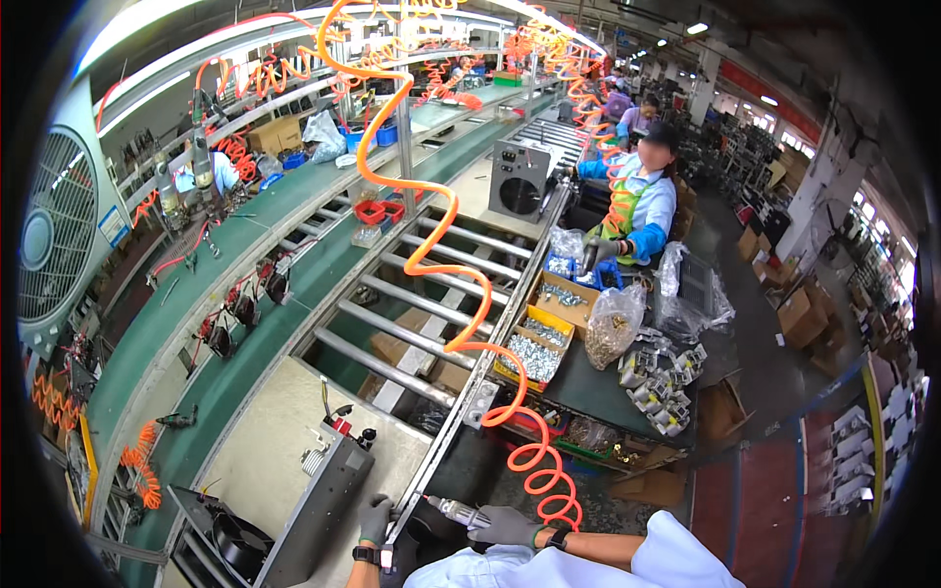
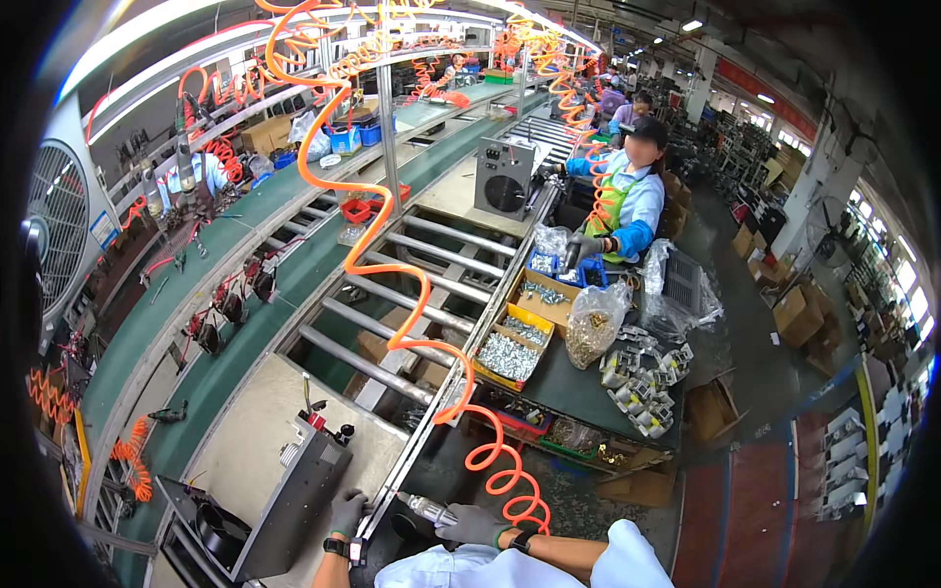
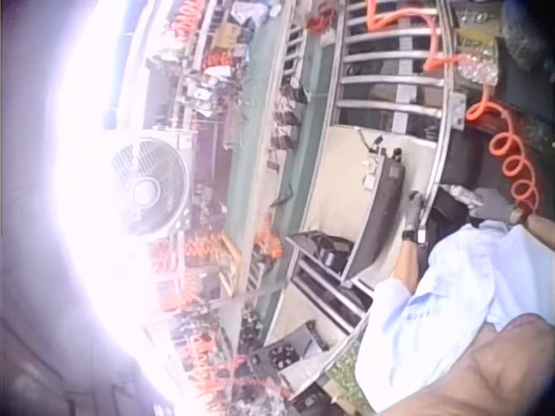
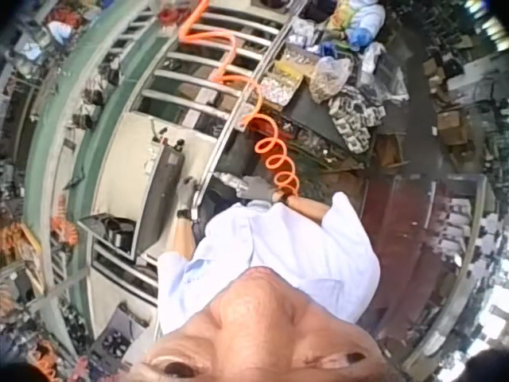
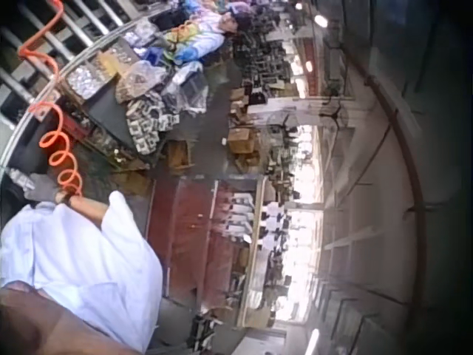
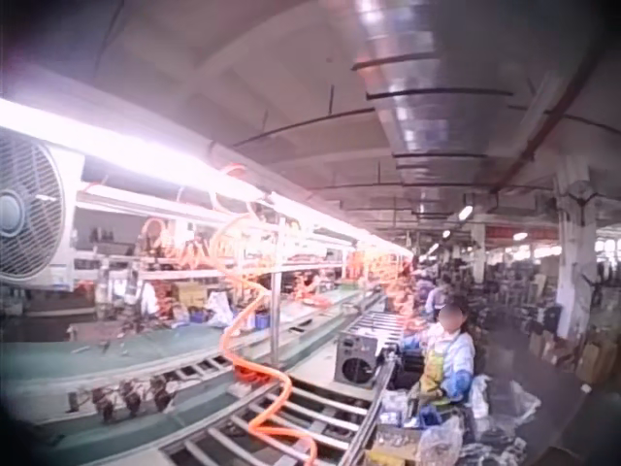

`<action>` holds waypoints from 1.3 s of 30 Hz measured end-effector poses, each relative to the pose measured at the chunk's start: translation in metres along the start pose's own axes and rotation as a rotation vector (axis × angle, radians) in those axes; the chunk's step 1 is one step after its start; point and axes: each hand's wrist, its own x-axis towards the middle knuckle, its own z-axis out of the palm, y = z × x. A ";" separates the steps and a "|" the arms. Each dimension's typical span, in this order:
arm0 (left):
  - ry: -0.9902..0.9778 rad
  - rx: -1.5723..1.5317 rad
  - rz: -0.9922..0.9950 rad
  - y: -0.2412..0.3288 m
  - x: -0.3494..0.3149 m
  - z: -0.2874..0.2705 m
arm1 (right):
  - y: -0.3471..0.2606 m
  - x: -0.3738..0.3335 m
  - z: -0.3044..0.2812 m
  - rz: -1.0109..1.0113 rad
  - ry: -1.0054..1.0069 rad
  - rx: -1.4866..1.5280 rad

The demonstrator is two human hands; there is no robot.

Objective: The person places a metal component onto a chassis and secures it with a power tool before positioning a circuit board assembly and fastening it as well. Finally, they retrieve a screw from a bin and place the completed unit onto a shelf.

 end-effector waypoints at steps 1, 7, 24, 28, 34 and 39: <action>-0.028 -0.095 -0.062 0.010 -0.006 0.011 | -0.002 -0.001 -0.001 -0.020 -0.019 0.020; -0.221 -0.382 -0.134 0.039 -0.038 0.044 | -0.010 -0.009 -0.007 -0.063 -0.097 0.013; -0.517 0.150 -0.219 0.049 -0.047 0.021 | 0.005 -0.006 -0.009 -0.126 -0.163 -0.199; -0.728 0.143 -0.202 0.027 -0.040 0.018 | 0.005 0.007 0.005 -0.126 -0.045 -0.109; 0.187 0.987 0.259 -0.009 0.017 -0.014 | -0.018 0.017 0.016 0.147 0.045 -0.079; 0.295 1.042 0.156 -0.029 0.057 -0.028 | -0.039 0.026 0.022 0.145 0.069 -0.036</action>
